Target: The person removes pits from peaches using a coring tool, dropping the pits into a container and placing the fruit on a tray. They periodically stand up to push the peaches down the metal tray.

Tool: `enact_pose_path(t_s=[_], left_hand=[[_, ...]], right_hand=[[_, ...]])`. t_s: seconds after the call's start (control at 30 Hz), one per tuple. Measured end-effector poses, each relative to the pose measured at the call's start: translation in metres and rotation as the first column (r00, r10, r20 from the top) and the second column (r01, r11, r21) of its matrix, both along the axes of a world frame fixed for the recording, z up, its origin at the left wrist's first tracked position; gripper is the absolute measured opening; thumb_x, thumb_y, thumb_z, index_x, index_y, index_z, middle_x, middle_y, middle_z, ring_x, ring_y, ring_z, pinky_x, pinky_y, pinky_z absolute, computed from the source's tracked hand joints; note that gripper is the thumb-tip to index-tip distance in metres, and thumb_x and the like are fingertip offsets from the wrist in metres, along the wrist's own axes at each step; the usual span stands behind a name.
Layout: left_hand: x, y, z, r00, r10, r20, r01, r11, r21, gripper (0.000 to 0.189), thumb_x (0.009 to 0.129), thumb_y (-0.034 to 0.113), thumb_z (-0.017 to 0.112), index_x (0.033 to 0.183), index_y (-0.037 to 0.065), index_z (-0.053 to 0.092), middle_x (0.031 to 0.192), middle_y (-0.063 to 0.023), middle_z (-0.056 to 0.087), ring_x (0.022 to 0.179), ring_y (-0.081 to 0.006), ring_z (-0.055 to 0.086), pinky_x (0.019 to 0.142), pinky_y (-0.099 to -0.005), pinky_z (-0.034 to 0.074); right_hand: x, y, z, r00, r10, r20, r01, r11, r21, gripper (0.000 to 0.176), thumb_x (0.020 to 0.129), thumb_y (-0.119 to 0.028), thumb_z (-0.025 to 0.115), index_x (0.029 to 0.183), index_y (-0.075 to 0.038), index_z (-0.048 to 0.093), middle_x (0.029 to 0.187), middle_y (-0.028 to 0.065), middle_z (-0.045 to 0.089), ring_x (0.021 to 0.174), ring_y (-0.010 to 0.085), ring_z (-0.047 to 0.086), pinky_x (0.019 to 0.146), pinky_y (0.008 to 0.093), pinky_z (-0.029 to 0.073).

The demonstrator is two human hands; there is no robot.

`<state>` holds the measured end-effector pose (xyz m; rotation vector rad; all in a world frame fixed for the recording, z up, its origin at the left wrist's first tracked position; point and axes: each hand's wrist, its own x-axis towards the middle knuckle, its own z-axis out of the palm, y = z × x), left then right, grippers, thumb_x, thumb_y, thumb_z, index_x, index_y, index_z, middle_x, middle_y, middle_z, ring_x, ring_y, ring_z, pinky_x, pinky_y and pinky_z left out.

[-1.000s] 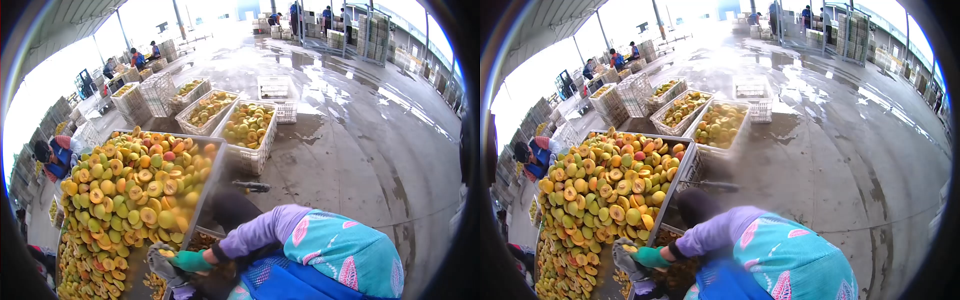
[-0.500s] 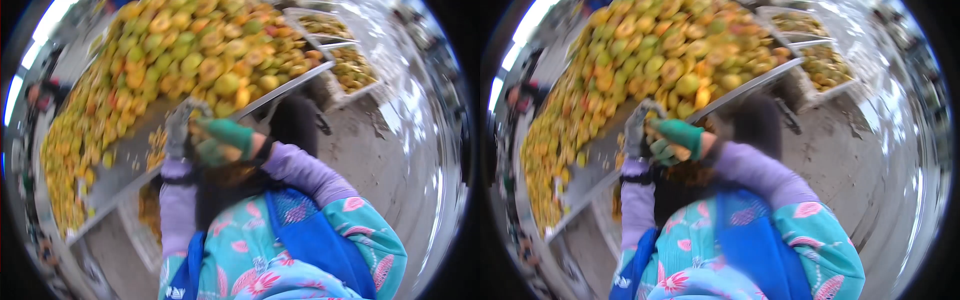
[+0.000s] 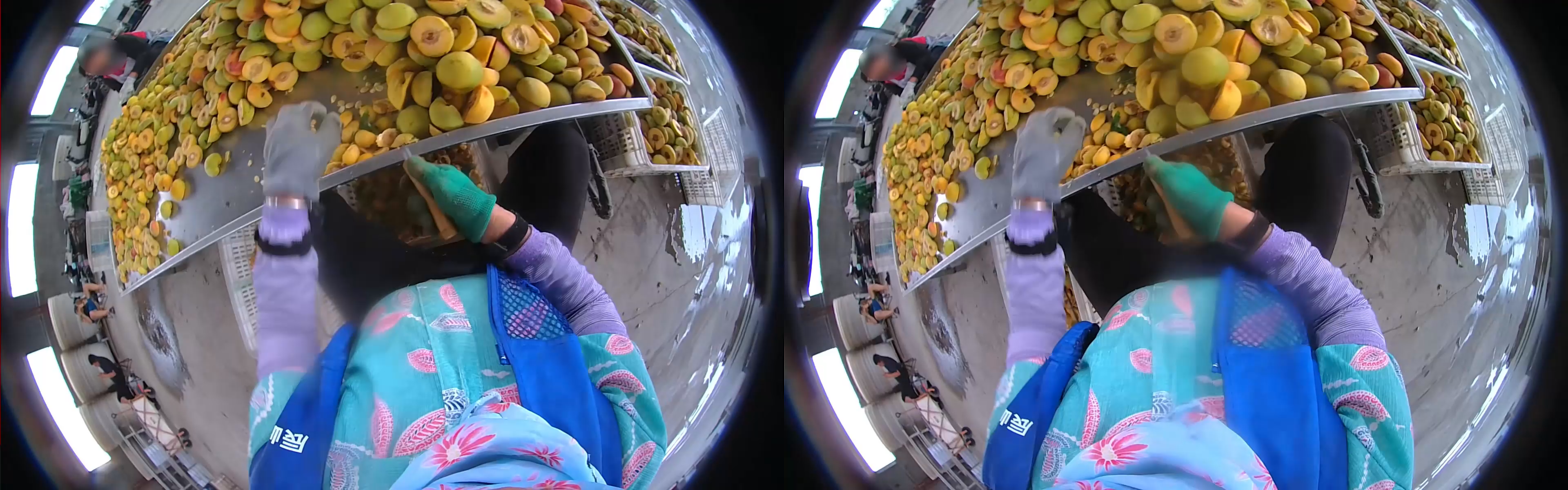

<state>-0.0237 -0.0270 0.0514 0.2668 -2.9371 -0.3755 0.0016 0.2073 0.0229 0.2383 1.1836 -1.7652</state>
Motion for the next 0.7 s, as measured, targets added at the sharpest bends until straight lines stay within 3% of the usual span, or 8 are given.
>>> enact_pose_path(t_s=[0.13,0.17,0.23,0.27,0.4,0.5,0.63,0.7], left_hand=[[-0.060,-0.048,-0.051,0.913,0.231,0.336,-0.111,0.934,-0.341,0.036,0.086,0.027,0.057,0.119,0.013,0.060,0.125,-0.0150,0.056,0.109,-0.0375,0.055,0.092,-0.0401,0.046],[-0.061,-0.068,-0.071,0.926,0.011,0.378,0.131,0.928,-0.348,0.036,0.088,0.027,0.055,0.122,0.015,0.058,0.129,-0.0133,0.054,0.110,-0.0384,0.054,0.093,-0.0407,0.046],[-0.052,-0.097,-0.102,0.789,-0.401,0.466,0.571,0.759,-0.314,0.038,0.090,0.026,0.051,0.127,0.019,0.054,0.136,-0.0097,0.049,0.114,-0.0402,0.052,0.096,-0.0418,0.044],[-0.048,-0.094,-0.109,0.777,-0.516,0.361,0.612,0.753,-0.242,0.033,0.092,0.022,0.048,0.124,0.020,0.056,0.132,-0.0082,0.053,0.113,-0.0390,0.053,0.096,-0.0419,0.044],[-0.032,-0.049,-0.092,0.852,-0.436,0.291,0.455,0.890,0.002,0.032,0.090,0.019,0.049,0.121,0.014,0.057,0.121,-0.0129,0.059,0.111,-0.0369,0.055,0.094,-0.0411,0.045],[-0.019,-0.038,-0.078,0.819,-0.500,0.282,0.513,0.858,0.029,0.033,0.086,0.015,0.055,0.118,0.007,0.059,0.111,-0.0164,0.064,0.106,-0.0374,0.057,0.090,-0.0414,0.047],[0.005,-0.012,-0.052,0.918,-0.396,0.018,0.393,0.916,0.077,0.027,0.086,0.012,0.057,0.110,0.002,0.063,0.105,-0.0188,0.066,0.100,-0.0337,0.062,0.086,-0.0370,0.050],[0.017,0.005,-0.043,0.987,-0.161,0.021,0.117,0.794,0.596,0.027,0.088,0.022,0.057,0.107,0.005,0.064,0.099,-0.0173,0.067,0.094,-0.0325,0.065,0.082,-0.0361,0.051]], right_hand=[[-0.021,0.002,-0.020,0.954,-0.168,-0.247,0.191,0.979,0.073,0.032,0.096,-0.040,0.049,0.092,-0.009,0.055,0.061,0.0012,0.042,0.056,0.0142,0.047,0.050,0.0311,0.041],[-0.032,-0.004,-0.027,0.886,-0.133,-0.444,0.205,0.971,0.120,0.031,0.096,-0.038,0.049,0.091,-0.007,0.055,0.062,0.0054,0.047,0.058,0.0187,0.051,0.051,0.0337,0.043],[-0.059,-0.026,-0.030,0.536,0.058,-0.842,0.285,0.927,0.245,0.030,0.095,-0.034,0.048,0.092,-0.005,0.056,0.069,0.0146,0.056,0.064,0.0292,0.058,0.056,0.0395,0.047],[-0.070,-0.041,-0.024,0.227,0.222,-0.948,0.364,0.884,0.294,0.030,0.094,-0.033,0.049,0.092,-0.004,0.057,0.073,0.0195,0.060,0.068,0.0353,0.061,0.059,0.0426,0.049],[-0.100,-0.100,-0.040,-0.067,0.536,-0.842,0.306,0.814,0.494,0.025,0.089,-0.023,0.050,0.096,-0.005,0.065,0.088,0.0210,0.065,0.078,0.0381,0.064,0.067,0.0451,0.052],[-0.120,-0.114,-0.035,0.075,0.732,-0.677,0.061,0.675,0.736,0.027,0.085,-0.023,0.051,0.096,-0.003,0.067,0.097,0.0222,0.066,0.089,0.0363,0.066,0.075,0.0442,0.053],[-0.133,-0.114,-0.068,0.343,0.463,-0.817,0.065,0.856,0.513,0.045,0.092,-0.040,0.044,0.099,-0.001,0.065,0.101,0.0236,0.065,0.098,0.0385,0.061,0.084,0.0432,0.047],[-0.097,-0.080,-0.026,0.515,0.292,-0.806,0.088,0.917,0.388,0.053,0.094,-0.048,0.040,0.101,-0.001,0.063,0.100,0.0244,0.064,0.096,0.0400,0.060,0.084,0.0429,0.046]])
